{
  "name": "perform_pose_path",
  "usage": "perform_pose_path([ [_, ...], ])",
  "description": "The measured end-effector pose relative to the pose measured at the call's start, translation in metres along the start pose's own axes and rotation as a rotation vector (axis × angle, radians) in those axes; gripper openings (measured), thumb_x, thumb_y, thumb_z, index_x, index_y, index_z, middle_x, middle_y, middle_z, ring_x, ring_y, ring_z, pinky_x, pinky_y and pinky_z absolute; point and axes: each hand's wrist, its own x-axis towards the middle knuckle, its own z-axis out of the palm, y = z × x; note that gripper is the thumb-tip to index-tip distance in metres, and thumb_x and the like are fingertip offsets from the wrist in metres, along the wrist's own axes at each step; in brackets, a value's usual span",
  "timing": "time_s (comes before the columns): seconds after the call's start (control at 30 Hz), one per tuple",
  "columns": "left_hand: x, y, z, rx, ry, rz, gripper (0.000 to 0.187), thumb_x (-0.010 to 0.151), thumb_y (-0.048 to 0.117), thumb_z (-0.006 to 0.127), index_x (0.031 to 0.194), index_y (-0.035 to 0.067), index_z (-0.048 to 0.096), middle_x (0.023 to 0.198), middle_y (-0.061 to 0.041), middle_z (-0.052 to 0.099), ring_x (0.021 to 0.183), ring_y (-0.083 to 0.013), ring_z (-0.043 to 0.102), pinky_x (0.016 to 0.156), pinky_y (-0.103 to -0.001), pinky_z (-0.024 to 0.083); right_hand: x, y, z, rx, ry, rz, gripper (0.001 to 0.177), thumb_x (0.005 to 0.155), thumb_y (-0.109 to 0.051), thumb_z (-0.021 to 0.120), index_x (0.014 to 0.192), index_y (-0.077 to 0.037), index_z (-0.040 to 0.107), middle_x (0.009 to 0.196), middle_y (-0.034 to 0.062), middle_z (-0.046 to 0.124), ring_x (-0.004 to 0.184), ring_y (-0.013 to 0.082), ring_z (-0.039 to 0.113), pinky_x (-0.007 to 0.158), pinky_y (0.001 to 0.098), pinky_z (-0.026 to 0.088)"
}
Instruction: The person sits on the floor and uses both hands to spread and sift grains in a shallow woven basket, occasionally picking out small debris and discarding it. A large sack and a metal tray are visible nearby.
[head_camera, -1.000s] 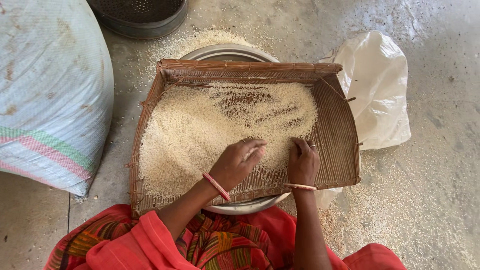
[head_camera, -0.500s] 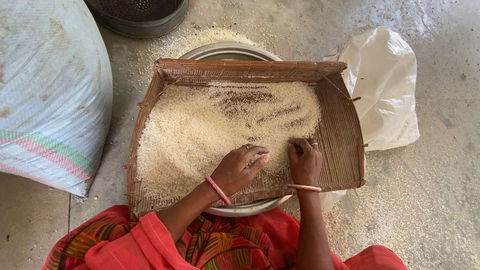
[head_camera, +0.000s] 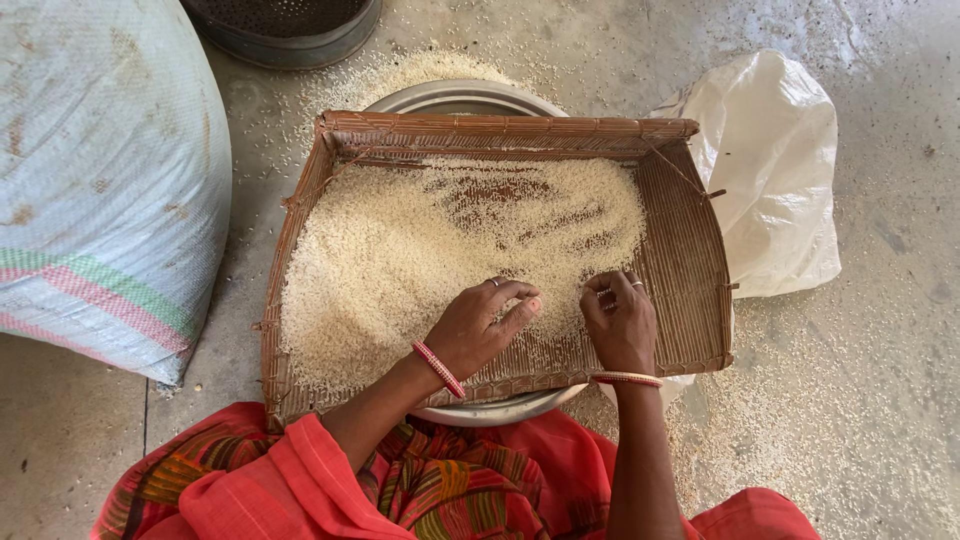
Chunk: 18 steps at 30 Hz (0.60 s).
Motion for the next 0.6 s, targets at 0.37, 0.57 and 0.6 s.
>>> perform_pose_path([
  [0.37,0.000,-0.002,-0.005,-0.004,0.037,0.012,0.049,0.103,0.047,0.048,0.120,0.008,0.070,0.112,-0.013,0.073,0.105,-0.0255,0.071,0.097,-0.041,0.054,0.013,-0.006,-0.044,0.735,-0.285,-0.019,0.017,0.102,-0.023,0.068,0.097,-0.006,0.069,0.093,0.0092,0.075,0.083,0.0169,0.072,0.082,0.0337,0.061],
  [0.57,0.006,-0.007,-0.007,-0.070,0.110,-0.010,0.049,0.103,0.048,0.048,0.120,0.007,0.069,0.113,-0.014,0.074,0.101,-0.0247,0.072,0.095,-0.041,0.055,0.011,0.007,-0.036,0.607,0.153,-0.010,0.068,0.106,-0.055,0.036,0.149,-0.003,0.034,0.149,0.0185,0.039,0.136,0.0273,0.037,0.115,0.0445,0.033],
  [0.6,0.007,-0.006,-0.009,-0.082,0.132,-0.014,0.050,0.104,0.048,0.048,0.120,0.006,0.069,0.114,-0.014,0.073,0.101,-0.0250,0.072,0.095,-0.041,0.055,0.004,0.006,-0.022,0.296,0.081,0.018,0.078,0.105,-0.061,0.030,0.156,-0.002,0.025,0.161,0.0204,0.028,0.147,0.0298,0.025,0.122,0.0483,0.024],
])
